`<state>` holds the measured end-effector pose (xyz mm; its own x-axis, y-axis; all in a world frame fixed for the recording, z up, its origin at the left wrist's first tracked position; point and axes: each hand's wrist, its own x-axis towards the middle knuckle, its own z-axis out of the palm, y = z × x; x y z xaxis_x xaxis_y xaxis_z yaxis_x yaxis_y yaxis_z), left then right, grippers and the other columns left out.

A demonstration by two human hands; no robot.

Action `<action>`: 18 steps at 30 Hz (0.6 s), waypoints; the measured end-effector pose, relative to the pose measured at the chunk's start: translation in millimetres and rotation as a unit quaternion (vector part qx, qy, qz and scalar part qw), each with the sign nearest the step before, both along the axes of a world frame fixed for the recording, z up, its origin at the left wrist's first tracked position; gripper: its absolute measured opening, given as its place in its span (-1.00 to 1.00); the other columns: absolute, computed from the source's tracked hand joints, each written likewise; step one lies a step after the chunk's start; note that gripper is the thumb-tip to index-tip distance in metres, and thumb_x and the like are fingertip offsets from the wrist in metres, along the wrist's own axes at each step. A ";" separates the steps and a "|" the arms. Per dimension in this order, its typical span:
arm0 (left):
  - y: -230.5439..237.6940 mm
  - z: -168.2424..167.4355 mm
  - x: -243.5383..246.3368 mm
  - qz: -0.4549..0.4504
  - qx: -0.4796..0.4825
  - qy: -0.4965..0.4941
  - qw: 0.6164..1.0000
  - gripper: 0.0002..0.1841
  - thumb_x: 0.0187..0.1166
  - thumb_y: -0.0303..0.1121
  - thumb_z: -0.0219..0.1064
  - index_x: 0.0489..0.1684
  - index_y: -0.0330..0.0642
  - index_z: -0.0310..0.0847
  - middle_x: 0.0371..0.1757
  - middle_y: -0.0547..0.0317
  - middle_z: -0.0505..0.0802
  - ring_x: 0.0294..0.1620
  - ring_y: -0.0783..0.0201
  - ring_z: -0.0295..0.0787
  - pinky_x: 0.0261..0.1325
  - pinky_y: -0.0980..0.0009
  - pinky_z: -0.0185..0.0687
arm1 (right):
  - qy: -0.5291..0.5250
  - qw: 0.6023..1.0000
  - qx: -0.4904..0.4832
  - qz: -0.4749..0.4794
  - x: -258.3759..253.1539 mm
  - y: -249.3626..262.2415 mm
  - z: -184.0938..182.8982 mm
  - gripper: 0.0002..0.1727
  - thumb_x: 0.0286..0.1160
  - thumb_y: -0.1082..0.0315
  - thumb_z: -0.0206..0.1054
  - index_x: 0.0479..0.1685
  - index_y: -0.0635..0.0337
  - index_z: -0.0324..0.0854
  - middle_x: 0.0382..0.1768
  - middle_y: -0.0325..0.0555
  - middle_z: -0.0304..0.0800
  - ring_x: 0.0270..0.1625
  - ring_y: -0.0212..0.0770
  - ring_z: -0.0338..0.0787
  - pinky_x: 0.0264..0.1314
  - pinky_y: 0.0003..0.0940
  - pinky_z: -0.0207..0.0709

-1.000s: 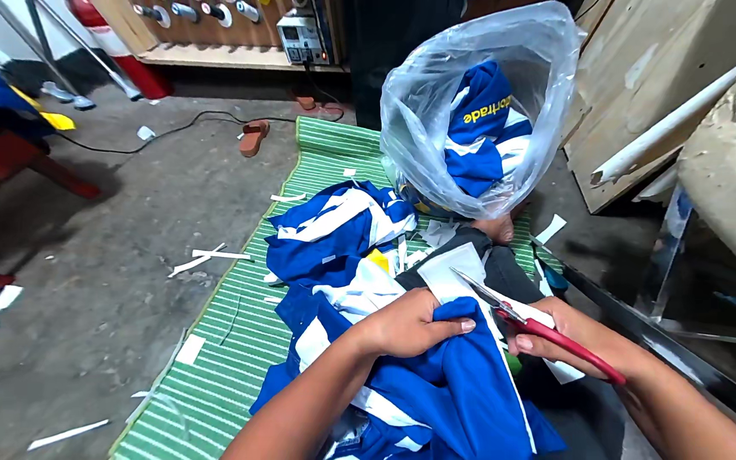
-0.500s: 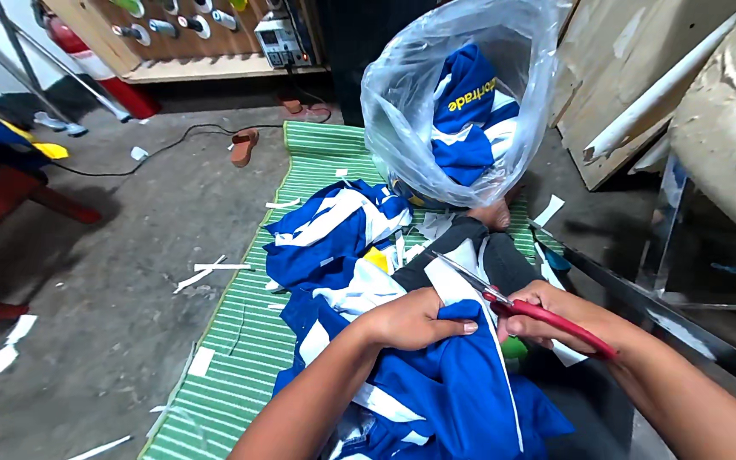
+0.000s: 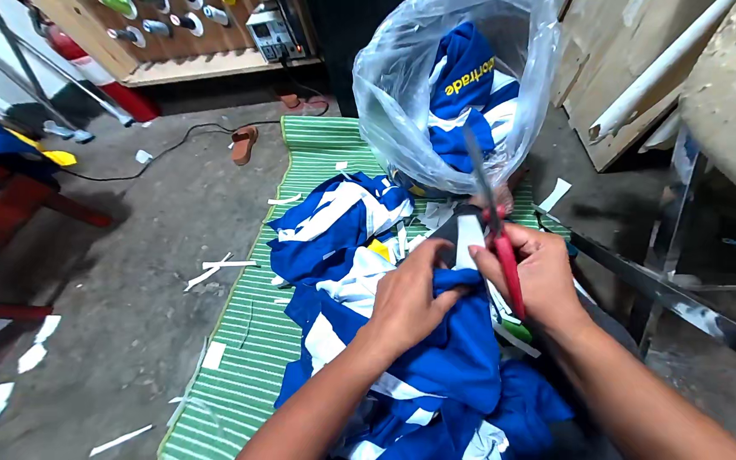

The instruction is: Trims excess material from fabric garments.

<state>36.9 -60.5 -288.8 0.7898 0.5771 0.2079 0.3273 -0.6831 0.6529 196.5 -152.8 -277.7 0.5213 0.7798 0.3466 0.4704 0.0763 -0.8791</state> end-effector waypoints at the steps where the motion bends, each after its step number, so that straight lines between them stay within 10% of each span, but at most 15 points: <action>1: -2.2 -11.8 -2.9 0.025 0.048 -0.079 0.995 -0.50 0.43 -0.29 0.52 0.36 -0.11 0.53 -0.03 0.11 0.81 -0.16 0.14 0.82 -0.20 0.05 0.77 | 0.025 0.999 0.025 -0.020 -2.9 3.2 -2.8 -0.90 0.34 0.31 0.45 -0.45 0.04 0.67 -0.73 -0.45 0.52 -0.72 -0.61 0.45 -0.69 -0.66 0.34; 4: -12.9 -41.2 -12.3 -0.004 0.092 -0.213 0.973 -0.70 0.55 -0.40 0.35 0.21 -0.03 0.76 0.18 -0.01 0.75 0.04 0.18 0.77 -0.04 0.25 0.77 | 0.091 0.991 0.090 -0.045 -13.9 8.2 -13.5 -0.89 0.42 0.31 0.46 -0.41 0.01 0.64 -0.73 -0.45 0.54 -0.74 -0.55 0.49 -0.71 -0.62 0.40; 9: -9.6 -31.1 -18.6 -0.033 -0.213 -0.258 0.942 -0.66 0.74 -0.06 0.19 -0.08 -0.17 0.65 -0.10 0.30 0.79 0.01 0.49 0.71 0.12 0.44 0.66 | 0.131 0.979 0.153 -0.007 -26.5 -4.6 -20.1 -0.89 0.39 0.36 0.48 -0.35 -0.11 0.67 -0.65 -0.60 0.62 -0.64 -0.67 0.55 -0.59 -0.72 0.48; 13: 6.2 -13.6 -4.6 -0.183 -0.295 -0.115 0.931 -0.52 0.72 -0.06 0.23 0.33 -0.30 0.62 0.20 0.15 0.82 0.27 0.44 0.71 0.45 0.28 0.59 | 0.141 0.972 0.188 0.025 -26.6 -15.9 -17.7 -0.92 0.38 0.38 0.48 -0.32 -0.07 0.74 -0.51 -0.52 0.77 -0.49 -0.58 0.71 -0.38 -0.61 0.67; 18: 19.6 3.1 -9.2 -0.263 -0.287 -0.105 0.915 -0.76 0.74 -0.31 0.23 -0.20 -0.23 0.78 -0.31 0.44 0.82 -0.25 0.71 0.69 -0.09 0.62 0.64 | 0.139 0.986 0.096 0.010 -9.1 -37.9 -3.1 -0.94 0.43 0.33 0.46 -0.35 -0.05 0.71 -0.63 -0.55 0.67 -0.66 -0.62 0.58 -0.61 -0.69 0.50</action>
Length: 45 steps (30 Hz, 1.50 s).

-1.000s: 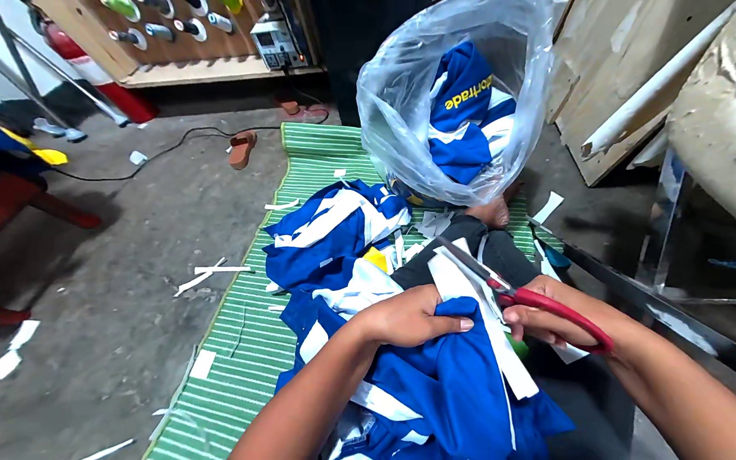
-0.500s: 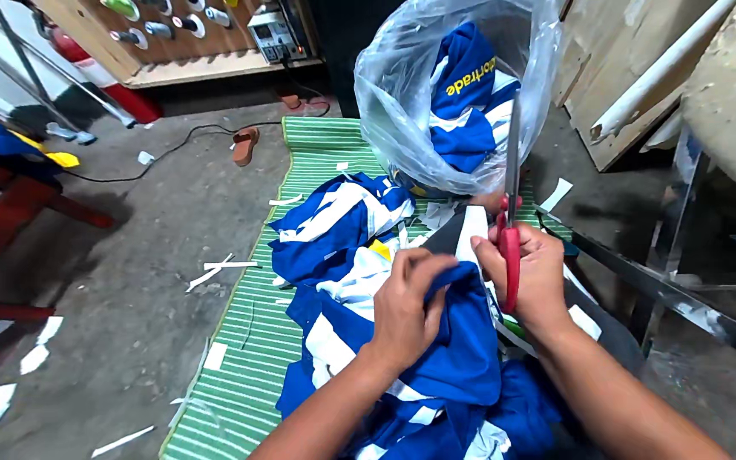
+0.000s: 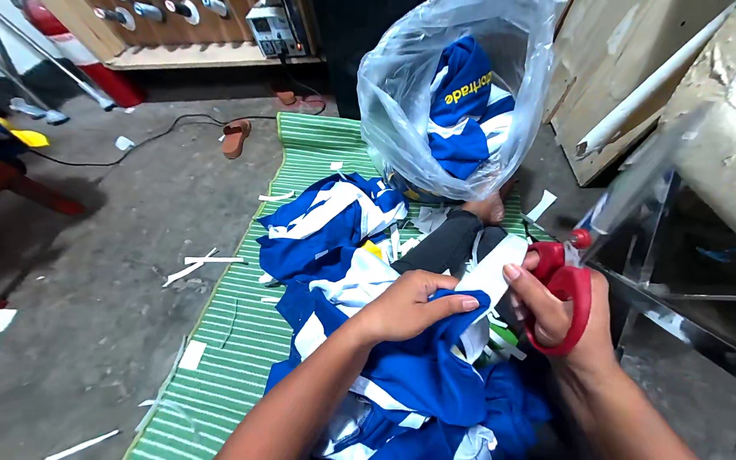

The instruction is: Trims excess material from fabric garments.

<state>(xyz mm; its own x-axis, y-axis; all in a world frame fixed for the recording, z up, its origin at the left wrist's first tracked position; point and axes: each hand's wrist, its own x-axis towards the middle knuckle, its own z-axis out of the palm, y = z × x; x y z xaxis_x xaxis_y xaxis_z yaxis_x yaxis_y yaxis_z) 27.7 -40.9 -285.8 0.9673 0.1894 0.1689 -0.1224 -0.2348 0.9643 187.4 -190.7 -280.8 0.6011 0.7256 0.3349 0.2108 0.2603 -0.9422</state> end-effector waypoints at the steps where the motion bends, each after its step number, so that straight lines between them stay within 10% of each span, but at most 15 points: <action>1: 5.4 8.8 -8.6 0.035 0.038 -0.002 0.999 -0.76 0.73 -0.31 0.23 -0.22 -0.22 0.79 -0.35 0.43 0.83 -0.30 0.70 0.70 -0.14 0.61 0.66 | -0.005 1.000 -0.021 0.017 7.5 -6.7 2.3 -0.96 0.45 0.30 0.47 -0.32 -0.03 0.75 -0.62 -0.57 0.67 -0.67 -0.64 0.54 -0.63 -0.70 0.45; 6: 38.9 69.3 -72.3 0.185 0.202 0.038 0.961 -0.77 0.69 -0.26 0.25 -0.32 -0.05 0.79 -0.47 0.44 0.81 -0.51 0.62 0.68 -0.47 0.62 0.61 | -0.048 0.982 -0.117 0.140 38.7 -47.0 -9.1 -0.56 0.51 -0.30 0.32 -0.22 -0.14 0.74 -0.54 -0.70 0.63 -0.54 -0.73 0.53 -0.51 -0.75 0.41; 10: 31.1 56.6 -65.3 0.160 0.262 0.091 0.947 -0.72 0.65 -0.08 0.30 -0.43 0.05 0.77 -0.57 0.51 0.73 -0.55 0.60 0.62 -0.48 0.47 0.56 | -0.031 0.942 -0.218 0.252 31.2 -70.7 -40.0 -0.28 0.35 -0.60 0.16 -0.28 -0.10 0.67 -0.53 -0.61 0.59 -0.49 -0.71 0.52 -0.46 -0.72 0.39; 45: 17.5 25.7 -6.8 -0.065 0.185 0.071 0.978 -0.70 0.69 -0.14 0.28 -0.38 -0.08 0.80 -0.56 0.49 0.72 -0.48 0.68 0.57 -0.40 0.59 0.44 | 0.053 0.923 -0.255 0.285 12.2 -75.3 -43.7 -0.45 0.34 -0.43 0.39 -0.63 -0.18 0.65 -0.75 -0.62 0.59 -0.77 -0.71 0.48 -0.77 -0.74 0.32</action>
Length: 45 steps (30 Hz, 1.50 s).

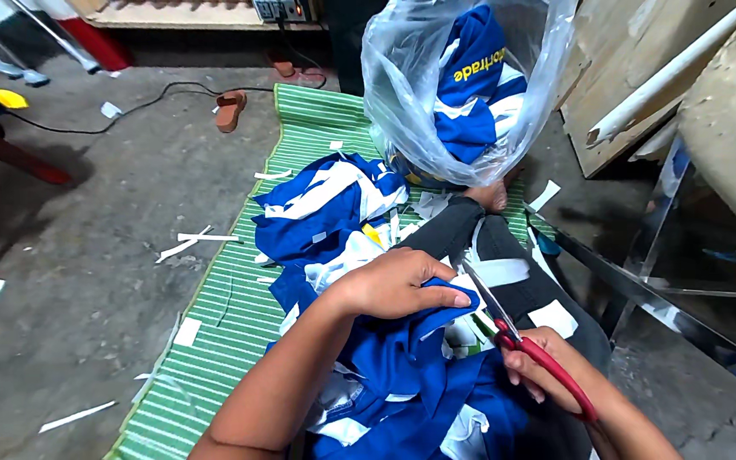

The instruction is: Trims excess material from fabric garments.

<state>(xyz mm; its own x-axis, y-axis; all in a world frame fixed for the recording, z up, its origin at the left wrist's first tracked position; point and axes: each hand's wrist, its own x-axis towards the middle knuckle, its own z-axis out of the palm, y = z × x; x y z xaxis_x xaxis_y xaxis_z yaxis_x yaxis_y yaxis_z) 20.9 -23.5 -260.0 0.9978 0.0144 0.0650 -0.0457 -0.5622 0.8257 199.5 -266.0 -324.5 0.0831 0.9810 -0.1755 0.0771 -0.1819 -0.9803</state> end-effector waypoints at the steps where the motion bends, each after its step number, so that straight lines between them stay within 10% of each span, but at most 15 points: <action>1: 0.6 -0.1 -1.5 0.003 -0.004 -0.003 1.000 -0.70 0.69 -0.15 0.29 -0.36 -0.09 0.81 -0.54 0.48 0.74 -0.46 0.69 0.59 -0.38 0.61 0.47 | -0.011 1.000 -0.004 -0.011 1.0 2.6 4.0 -0.46 0.33 -0.41 0.41 -0.65 -0.19 0.65 -0.76 -0.63 0.58 -0.77 -0.72 0.47 -0.77 -0.74 0.31; 10: 5.5 -7.4 -20.1 0.056 0.064 -0.081 0.993 -0.68 0.54 -0.03 0.42 -0.30 -0.14 0.78 -0.36 0.37 0.79 -0.27 0.58 0.69 -0.19 0.53 0.63 | -0.177 0.968 0.156 -0.086 -31.0 106.1 67.3 -0.85 0.29 0.33 0.52 -0.55 0.10 0.71 -0.71 -0.42 0.58 -0.66 -0.64 0.50 -0.64 -0.68 0.36; 13: 33.6 -16.4 -61.3 0.068 0.147 -0.025 0.986 -0.22 0.06 0.36 0.56 0.18 -0.04 0.72 0.05 0.36 0.85 0.13 0.45 0.75 0.24 0.22 0.71 | -0.233 0.957 0.168 -0.034 -58.9 138.2 82.0 -0.88 0.15 0.40 0.56 -0.55 0.12 0.71 -0.67 -0.29 0.63 -0.59 -0.44 0.60 -0.57 -0.39 0.47; 16: 63.7 -32.0 -111.0 0.147 0.180 0.061 0.971 -0.33 0.00 0.09 0.69 0.10 -0.13 0.78 -0.03 0.18 0.90 0.12 0.20 0.79 0.41 -0.18 0.46 | -0.290 0.934 0.207 -0.026 -90.5 167.3 97.5 -0.83 0.13 0.34 0.66 -0.48 0.17 0.76 -0.61 -0.17 0.72 -0.48 -0.18 0.74 -0.44 -0.06 0.56; 20: 64.9 -11.8 -177.4 0.444 0.324 -0.043 0.834 -0.61 0.26 -0.11 0.46 -0.33 -0.36 0.70 -0.40 -0.15 0.79 -0.29 -0.12 0.77 -0.03 -0.30 0.55 | -0.280 0.884 0.356 -0.114 -129.9 199.2 109.6 -0.77 -0.10 0.38 0.67 -0.60 0.15 0.67 -0.68 -0.18 0.65 -0.57 -0.16 0.72 -0.62 -0.08 0.48; 24: 7.0 26.1 -190.7 0.623 0.370 -0.206 0.657 -0.68 0.38 -0.33 0.42 -0.35 -0.52 0.52 -0.40 -0.06 0.69 -0.34 0.35 0.62 -0.19 0.42 0.52 | -0.177 0.855 0.446 -0.194 -152.2 204.5 130.6 -0.81 -0.01 0.48 0.55 -0.54 0.21 0.58 -0.67 -0.16 0.58 -0.65 -0.23 0.62 -0.75 -0.25 0.37; 28: -83.9 -0.6 -156.5 0.564 0.172 -0.217 0.778 -0.50 0.40 -0.24 0.53 0.13 -0.45 0.50 -0.02 0.10 0.78 0.00 0.57 0.73 0.11 0.59 0.69 | -0.111 0.853 0.479 -0.173 -129.0 175.4 122.7 -0.83 0.26 0.53 0.44 -0.19 0.40 0.67 -0.47 -0.07 0.71 -0.50 -0.36 0.68 -0.52 -0.46 0.58; 32: -144.0 -22.0 -142.9 0.206 -0.017 -0.008 0.978 -0.30 0.69 -0.02 0.30 0.71 -0.29 0.32 0.67 -0.12 0.51 0.53 0.19 0.62 0.43 0.17 0.67 | -0.155 0.863 0.435 -0.205 -67.2 121.4 65.2 -0.91 0.50 0.35 0.39 -0.19 0.17 0.69 -0.45 -0.38 0.73 -0.46 -0.62 0.66 -0.42 -0.63 0.61; 34: -139.2 -9.7 -143.6 0.057 0.019 0.043 0.997 -0.45 0.75 0.02 0.19 0.55 -0.14 0.58 0.48 0.03 0.75 0.39 0.19 0.77 0.34 0.05 0.71 | -0.165 0.867 0.405 -0.238 -43.9 85.0 26.1 -0.92 0.50 0.31 0.40 -0.26 0.10 0.74 -0.42 -0.46 0.80 -0.39 -0.67 0.71 -0.31 -0.66 0.66; 37: -94.8 24.7 -124.2 0.072 0.030 -0.055 0.995 -0.53 0.80 0.07 0.06 -0.12 0.02 0.88 -0.24 0.39 0.92 -0.22 0.56 0.81 -0.10 0.43 0.74 | -0.135 0.870 0.389 -0.271 -30.0 33.3 -6.8 -0.98 0.51 0.30 0.44 -0.24 -0.07 0.76 -0.30 -0.56 0.87 -0.25 -0.66 0.79 -0.14 -0.67 0.70; 39: -51.6 42.9 -85.9 0.132 0.092 -0.121 0.979 -0.58 0.73 0.05 0.20 0.00 -0.08 0.82 -0.08 0.36 0.89 -0.02 0.57 0.77 0.09 0.45 0.73 | -0.145 0.870 0.370 -0.292 -33.1 7.9 -16.3 -0.98 0.54 0.24 0.43 -0.22 -0.14 0.76 -0.26 -0.61 0.87 -0.20 -0.69 0.79 -0.07 -0.71 0.69; 43: 8.7 8.0 2.0 0.001 0.195 0.016 0.981 -0.14 0.18 -0.20 0.62 0.66 -0.15 0.46 0.72 0.04 0.50 0.81 -0.17 0.16 0.63 -0.42 0.12 | -0.180 0.860 0.356 -0.317 -38.5 -17.1 -33.8 -0.92 0.55 0.21 0.43 -0.24 -0.06 0.79 -0.27 -0.56 0.89 -0.19 -0.71 0.80 -0.07 -0.74 0.69; 45: 22.1 -15.2 28.3 -0.103 0.101 0.183 0.973 -0.25 0.37 -0.38 0.57 0.67 -0.22 0.44 0.69 -0.08 0.52 0.82 -0.18 0.14 0.78 -0.24 -0.03 | -0.182 0.861 0.361 -0.310 -36.8 -21.0 -38.0 -0.92 0.55 0.23 0.43 -0.22 -0.04 0.80 -0.26 -0.53 0.90 -0.17 -0.69 0.82 -0.05 -0.73 0.70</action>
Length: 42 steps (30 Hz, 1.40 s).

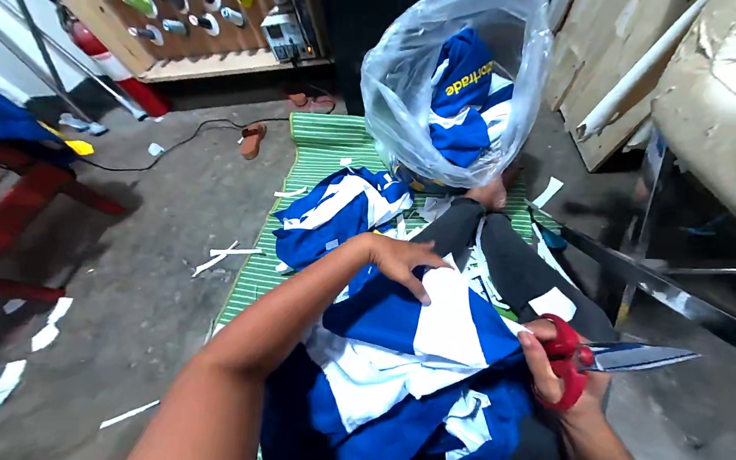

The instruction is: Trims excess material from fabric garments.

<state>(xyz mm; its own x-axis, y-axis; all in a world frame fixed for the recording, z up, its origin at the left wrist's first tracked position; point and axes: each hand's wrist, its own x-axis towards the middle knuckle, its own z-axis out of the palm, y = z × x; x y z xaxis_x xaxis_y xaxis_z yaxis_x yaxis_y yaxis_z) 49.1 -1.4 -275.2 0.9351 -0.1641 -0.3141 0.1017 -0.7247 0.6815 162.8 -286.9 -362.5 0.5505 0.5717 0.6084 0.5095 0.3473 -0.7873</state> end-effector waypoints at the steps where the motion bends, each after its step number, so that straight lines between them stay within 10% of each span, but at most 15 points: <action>1: 5.1 -4.4 10.6 -0.025 -0.047 0.087 0.995 -0.34 0.48 -0.46 0.46 0.67 -0.30 0.41 0.65 -0.17 0.55 0.76 -0.08 0.28 0.77 -0.03 0.06 | -0.001 1.000 0.002 0.006 1.3 -0.3 -0.5 -0.93 0.54 0.24 0.43 -0.21 -0.04 0.81 -0.26 -0.53 0.90 -0.17 -0.68 0.82 -0.05 -0.74 0.69; 4: 20.6 -1.6 24.7 -0.055 0.031 0.140 0.988 -0.55 0.38 -0.54 0.55 0.29 -0.41 0.68 0.09 -0.21 0.85 0.16 0.01 0.78 0.32 0.04 0.57 | 0.004 1.000 0.001 0.005 2.9 6.3 2.0 -0.93 0.54 0.29 0.42 -0.19 0.02 0.80 -0.29 -0.51 0.89 -0.22 -0.73 0.78 -0.11 -0.79 0.65; 8: 38.7 33.9 -26.9 0.102 0.255 -0.072 0.959 -0.75 0.40 -0.39 0.58 -0.03 -0.24 0.77 -0.08 -0.14 0.87 0.01 -0.21 0.83 0.03 -0.35 0.62 | 0.098 0.994 -0.003 -0.050 -2.5 34.8 10.1 -0.97 0.37 0.45 0.45 -0.33 0.15 0.80 -0.36 -0.54 0.88 -0.33 -0.74 0.75 -0.23 -0.77 0.66; 10: 18.8 37.6 -87.2 0.233 0.327 -0.253 0.880 -0.76 0.19 -0.55 0.56 -0.20 -0.25 0.74 -0.20 -0.09 0.84 -0.18 -0.18 0.82 -0.20 -0.29 0.62 | 0.122 0.991 0.016 -0.048 -9.9 57.1 14.8 -0.96 0.36 0.50 0.44 -0.33 0.20 0.78 -0.36 -0.51 0.87 -0.33 -0.72 0.76 -0.22 -0.74 0.67; 14: -71.1 -12.8 -213.5 0.449 0.391 -0.367 0.714 -0.79 0.52 -0.24 0.34 -0.12 -0.20 0.64 -0.18 -0.08 0.79 -0.10 -0.01 0.73 0.01 -0.02 0.54 | 0.123 0.989 0.077 0.031 -43.7 90.7 21.8 -0.96 0.39 0.49 0.45 -0.30 0.22 0.81 -0.34 -0.42 0.90 -0.28 -0.65 0.81 -0.16 -0.69 0.72; 19: -178.3 -102.5 -255.2 0.565 0.062 -0.209 0.796 -0.61 0.74 -0.14 0.16 0.20 -0.23 0.76 0.24 0.06 0.83 0.36 0.25 0.70 0.50 0.16 0.56 | 0.039 0.994 0.029 0.098 -49.0 79.3 3.6 -0.89 0.51 0.40 0.42 -0.21 0.26 0.80 -0.31 -0.32 0.91 -0.26 -0.65 0.80 -0.16 -0.72 0.69; 23: -136.8 -67.7 -236.9 0.588 0.157 -0.229 0.760 -0.52 0.79 -0.06 0.02 -0.28 -0.15 0.80 -0.24 0.17 0.88 -0.15 0.29 0.83 -0.04 0.16 0.73 | 0.004 0.995 0.001 0.102 -38.6 51.0 -6.7 -0.90 0.52 0.37 0.43 -0.18 0.18 0.81 -0.25 -0.36 0.94 -0.19 -0.66 0.82 -0.05 -0.71 0.71; 28: -43.3 -20.5 -156.9 0.297 0.116 -0.271 0.908 -0.63 0.49 -0.17 0.41 0.15 -0.19 0.74 0.16 0.10 0.83 0.30 0.19 0.69 0.41 0.07 0.58 | 0.022 0.998 0.029 0.058 -46.0 34.9 -8.2 -0.92 0.51 0.40 0.44 -0.15 0.09 0.83 -0.17 -0.43 0.96 -0.10 -0.58 0.88 0.04 -0.64 0.76; 31: -17.1 -38.6 -118.0 0.135 0.052 -0.141 0.979 -0.81 0.61 -0.22 0.37 -0.13 -0.12 0.81 -0.19 0.22 0.88 -0.09 0.34 0.80 0.04 0.18 0.70 | 0.062 0.997 0.040 0.016 -42.9 30.4 -1.1 -0.90 0.45 0.40 0.48 -0.17 -0.02 0.84 -0.19 -0.50 0.95 -0.14 -0.58 0.88 0.01 -0.64 0.76; 39: -26.7 22.5 -94.0 0.125 0.172 -0.305 0.928 -0.71 0.68 -0.28 0.20 -0.10 -0.08 0.92 0.07 0.29 0.94 0.27 0.28 0.80 0.45 0.09 0.56 | 0.121 0.992 0.029 -0.024 -16.0 12.0 18.3 -0.93 0.44 0.31 0.52 -0.20 -0.10 0.80 -0.25 -0.53 0.92 -0.21 -0.56 0.86 -0.08 -0.59 0.76; 42: -32.7 75.4 -80.6 0.096 0.255 -0.364 0.891 -0.70 0.74 -0.25 0.16 -0.23 -0.04 0.87 -0.32 0.28 0.91 -0.15 0.28 0.87 0.14 0.15 0.68 | 0.087 0.994 -0.060 0.007 3.9 3.8 33.0 -0.95 0.54 0.28 0.44 -0.17 -0.03 0.79 -0.24 -0.58 0.92 -0.32 -0.62 0.83 -0.27 -0.66 0.75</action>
